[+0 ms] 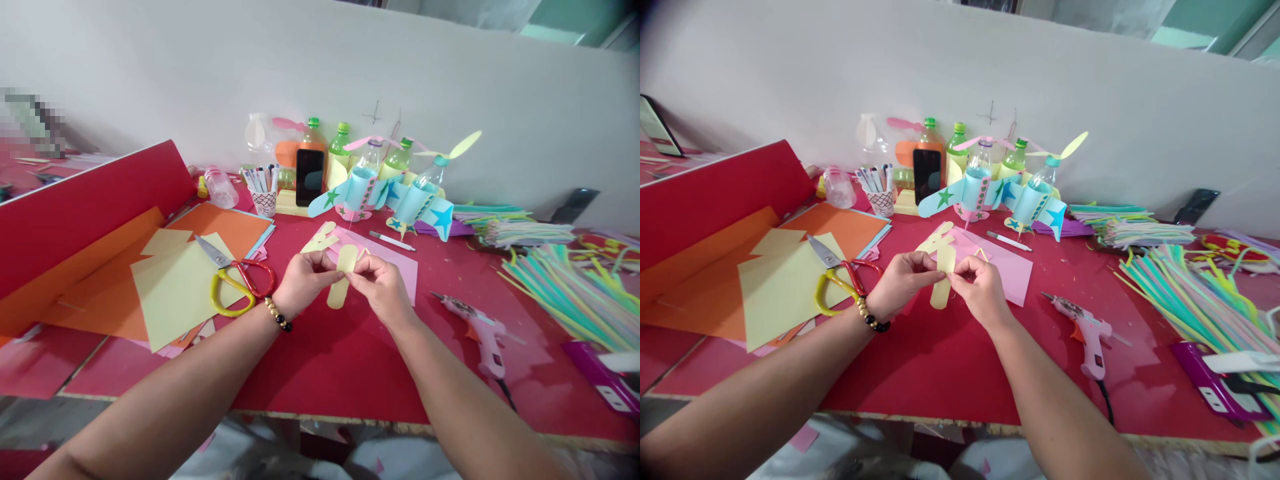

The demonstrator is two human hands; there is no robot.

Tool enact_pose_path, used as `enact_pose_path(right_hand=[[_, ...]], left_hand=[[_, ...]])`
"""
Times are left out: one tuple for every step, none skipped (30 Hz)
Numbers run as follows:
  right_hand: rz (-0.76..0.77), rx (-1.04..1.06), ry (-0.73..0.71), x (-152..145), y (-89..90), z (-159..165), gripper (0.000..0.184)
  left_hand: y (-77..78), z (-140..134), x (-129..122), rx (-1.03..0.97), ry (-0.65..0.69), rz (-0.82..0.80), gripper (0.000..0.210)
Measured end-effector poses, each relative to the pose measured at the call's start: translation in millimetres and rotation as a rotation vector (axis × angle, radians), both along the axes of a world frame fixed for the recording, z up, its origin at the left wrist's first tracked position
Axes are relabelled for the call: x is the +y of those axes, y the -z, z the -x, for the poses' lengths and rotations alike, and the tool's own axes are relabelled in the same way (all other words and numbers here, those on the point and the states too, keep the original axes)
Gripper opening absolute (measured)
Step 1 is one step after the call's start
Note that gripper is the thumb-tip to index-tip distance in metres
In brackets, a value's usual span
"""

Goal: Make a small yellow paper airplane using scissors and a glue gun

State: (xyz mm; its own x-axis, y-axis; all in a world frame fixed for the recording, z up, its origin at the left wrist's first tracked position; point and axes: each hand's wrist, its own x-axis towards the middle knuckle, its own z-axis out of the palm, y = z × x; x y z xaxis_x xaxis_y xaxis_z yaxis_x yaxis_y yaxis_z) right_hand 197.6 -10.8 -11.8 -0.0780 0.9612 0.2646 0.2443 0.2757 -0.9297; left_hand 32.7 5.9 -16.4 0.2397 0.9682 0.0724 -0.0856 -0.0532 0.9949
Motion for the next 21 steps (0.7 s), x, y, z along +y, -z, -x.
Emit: enact_pose_path(right_hand=[[-0.002, -0.004, 0.001, 0.0, -0.3, 0.1, 0.016], [-0.004, -0.007, 0.002, 0.0, -0.5, 0.1, 0.016], [-0.005, -0.009, 0.002, 0.1, -0.5, 0.1, 0.016], [-0.005, -0.01, 0.002, 0.2, -0.3, 0.0, 0.016], [-0.004, -0.008, 0.002, 0.3, 0.1, -0.1, 0.016], [-0.004, -0.006, 0.003, 0.4, 0.5, -0.2, 0.015], [-0.004, -0.003, 0.002, 0.6, 1.1, -0.3, 0.015], [-0.004, 0.0, 0.003, 0.7, 1.5, -0.4, 0.014], [-0.003, 0.003, 0.003, 0.8, 1.9, -0.4, 0.014], [-0.003, 0.005, 0.003, 0.8, 2.2, -0.5, 0.014], [-0.004, 0.006, 0.004, 0.8, 2.3, -0.4, 0.014], [-0.006, 0.006, 0.005, 0.8, 2.3, -0.4, 0.013], [-0.007, 0.006, 0.006, 0.7, 2.2, -0.3, 0.013], [-0.008, 0.005, 0.009, 0.7, 2.2, -0.1, 0.013], [-0.009, 0.005, 0.01, 0.7, 2.1, 0.1, 0.013], [-0.007, 0.006, 0.011, 0.7, 2.2, 0.2, 0.013], [-0.004, 0.008, 0.012, 0.8, 2.3, 0.4, 0.013], [-0.001, 0.013, 0.014, 0.9, 2.7, 0.5, 0.013], [0.005, 0.019, 0.016, 1.1, 3.1, 0.5, 0.013], [0.013, 0.029, 0.016, 1.4, 3.7, 0.5, 0.013], [0.021, 0.041, 0.014, 1.7, 4.4, 0.4, 0.012]], left_hand=[[0.1, -0.1, 0.1, 0.002, 0.0, 0.001, 0.02], [0.1, -0.1, 0.3, 0.005, 0.002, 0.002, 0.02], [0.2, -0.2, 0.4, 0.008, 0.002, 0.003, 0.019], [0.2, -0.3, 0.6, 0.01, 0.002, 0.005, 0.019], [0.2, -0.5, 0.7, 0.011, 0.0, 0.007, 0.02], [0.3, -0.6, 0.8, 0.009, -0.001, 0.009, 0.02], [0.3, -0.8, 0.8, 0.004, -0.004, 0.011, 0.02], [0.5, -0.9, 0.8, -0.002, -0.008, 0.015, 0.021], [0.7, -1.1, 0.8, -0.008, -0.011, 0.022, 0.021], [0.9, -1.3, 0.8, -0.015, -0.011, 0.03, 0.021], [1.2, -1.4, 0.8, -0.022, -0.011, 0.039, 0.021], [1.4, -1.5, 0.7, -0.03, -0.009, 0.047, 0.021], [1.7, -1.5, 0.7, -0.04, -0.009, 0.052, 0.022], [1.8, -1.5, 0.6, -0.053, -0.009, 0.054, 0.022], [1.8, -1.4, 0.6, -0.067, -0.013, 0.053, 0.023], [1.6, -1.4, 0.6, -0.08, -0.015, 0.053, 0.024], [1.3, -1.3, 0.6, -0.094, -0.016, 0.054, 0.025], [1.0, -1.2, 0.7, -0.11, -0.012, 0.054, 0.025], [0.5, -1.1, 0.7, -0.127, -0.004, 0.055, 0.026], [-0.1, -1.1, 0.8, -0.145, 0.007, 0.056, 0.026], [-0.7, -1.1, 0.9, -0.163, 0.017, 0.059, 0.025]])
